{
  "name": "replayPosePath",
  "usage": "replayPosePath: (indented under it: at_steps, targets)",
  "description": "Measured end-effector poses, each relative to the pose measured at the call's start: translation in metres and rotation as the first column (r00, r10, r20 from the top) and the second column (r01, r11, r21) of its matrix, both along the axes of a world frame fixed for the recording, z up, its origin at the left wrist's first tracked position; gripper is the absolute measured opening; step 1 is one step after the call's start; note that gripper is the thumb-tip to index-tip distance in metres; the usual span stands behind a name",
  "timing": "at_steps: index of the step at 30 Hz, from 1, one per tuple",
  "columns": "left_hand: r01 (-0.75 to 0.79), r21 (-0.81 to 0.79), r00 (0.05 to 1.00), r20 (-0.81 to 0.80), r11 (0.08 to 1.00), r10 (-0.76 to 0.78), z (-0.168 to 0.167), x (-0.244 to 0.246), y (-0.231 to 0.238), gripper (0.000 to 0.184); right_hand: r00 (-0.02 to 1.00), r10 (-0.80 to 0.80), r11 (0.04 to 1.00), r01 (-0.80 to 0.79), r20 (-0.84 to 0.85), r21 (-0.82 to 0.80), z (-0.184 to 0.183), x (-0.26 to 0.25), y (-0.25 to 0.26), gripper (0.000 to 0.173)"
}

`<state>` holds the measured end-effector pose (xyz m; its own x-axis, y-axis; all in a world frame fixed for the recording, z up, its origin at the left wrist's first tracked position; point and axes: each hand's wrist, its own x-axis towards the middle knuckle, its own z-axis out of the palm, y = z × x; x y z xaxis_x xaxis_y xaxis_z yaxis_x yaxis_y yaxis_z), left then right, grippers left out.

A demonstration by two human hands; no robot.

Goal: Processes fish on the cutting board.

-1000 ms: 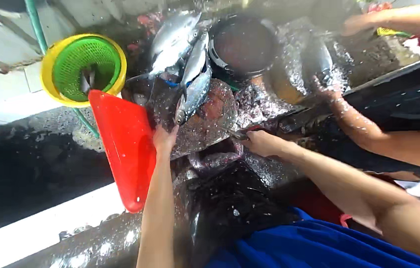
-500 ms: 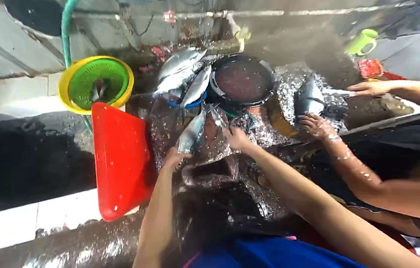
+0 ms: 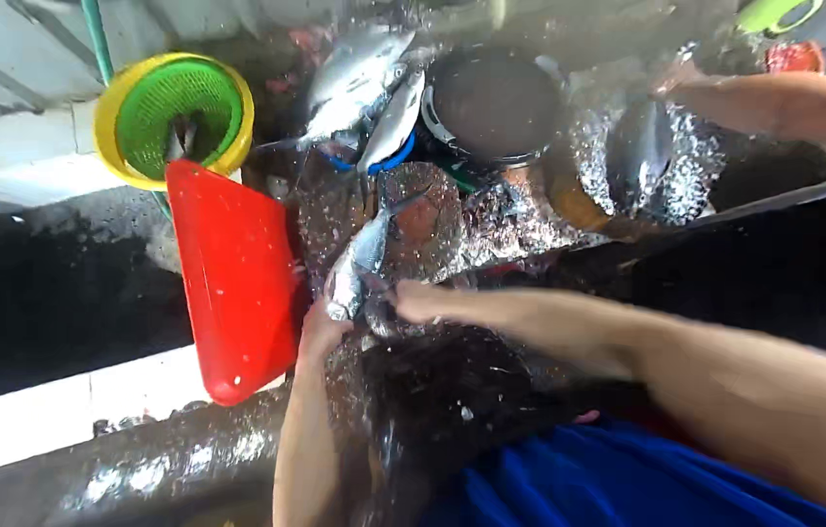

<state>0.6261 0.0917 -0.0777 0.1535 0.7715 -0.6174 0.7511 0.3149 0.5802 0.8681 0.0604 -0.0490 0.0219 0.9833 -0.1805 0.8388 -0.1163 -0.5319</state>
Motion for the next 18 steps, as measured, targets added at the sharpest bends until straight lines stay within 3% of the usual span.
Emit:
replayPosePath:
  at_steps: [2,3,4,6,7,8,9,10,11,13,14,16,17,18]
  targets:
    - [0.016,-0.041,1.0,0.004,0.999,-0.016,-0.001,-0.016,-0.007,0.098,0.989,0.129,0.876,-0.147,-0.071,-0.46,-0.009,0.03,0.047,0.061]
    - [0.017,-0.03,1.0,-0.008,0.999,-0.018,-0.002,-0.009,-0.005,0.098,0.99,0.139,0.83,-0.138,-0.039,-0.541,-0.006,0.035,0.065,0.054]
    - [0.006,-0.013,1.0,-0.023,1.0,-0.007,0.0,-0.006,-0.013,0.097,0.998,0.066,0.865,-0.059,-0.003,-0.499,-0.006,0.017,0.053,0.045]
    - [0.061,0.066,0.996,-0.064,0.996,-0.056,0.001,-0.012,-0.007,0.095,0.989,-0.142,0.965,0.146,0.035,-0.217,-0.009,-0.037,0.007,0.034]
    - [0.069,0.109,0.997,-0.044,0.992,-0.064,0.0,-0.006,0.01,0.095,0.995,-0.087,0.975,0.096,0.056,-0.201,-0.001,-0.02,0.023,0.033]
    - [0.067,0.067,0.998,-0.016,0.996,-0.066,0.005,-0.011,0.013,0.094,1.0,0.015,0.965,-0.014,0.002,-0.263,0.001,0.0,0.037,0.033]
    - [0.063,-0.041,0.998,-0.01,0.997,-0.064,0.009,-0.022,0.0,0.096,0.983,0.145,0.87,-0.18,-0.11,-0.459,-0.002,0.015,0.041,0.036]
    - [0.053,-0.088,0.998,-0.009,0.995,-0.054,0.004,-0.023,-0.007,0.099,0.954,0.162,0.7,-0.29,-0.25,-0.653,-0.005,0.024,0.045,0.04]
    - [0.023,-0.089,1.0,0.002,0.996,-0.023,0.0,-0.016,-0.007,0.101,0.962,0.089,0.676,-0.249,-0.258,-0.693,-0.004,0.021,0.045,0.041]
    - [0.026,-0.1,1.0,-0.003,0.995,-0.026,0.004,-0.019,0.001,0.093,0.969,-0.17,0.891,0.073,-0.18,-0.449,-0.005,-0.049,-0.014,0.034]
    - [0.015,-0.107,0.999,0.034,0.994,-0.012,0.0,-0.014,0.01,0.092,0.979,-0.151,0.927,0.093,-0.136,-0.363,-0.003,-0.051,-0.019,0.036]
    - [0.031,-0.178,0.994,0.111,0.983,-0.011,0.001,-0.021,0.011,0.093,0.988,0.046,0.908,-0.104,-0.15,-0.405,-0.005,-0.018,0.003,0.042]
    - [0.046,-0.197,0.993,0.12,0.979,-0.023,0.002,-0.021,0.007,0.094,0.978,0.087,0.86,-0.169,-0.189,-0.481,-0.007,0.005,0.024,0.041]
    - [0.049,-0.184,0.992,0.12,0.982,-0.027,0.003,-0.013,0.004,0.093,0.983,0.029,0.843,-0.122,-0.184,-0.524,-0.011,0.022,0.045,0.04]
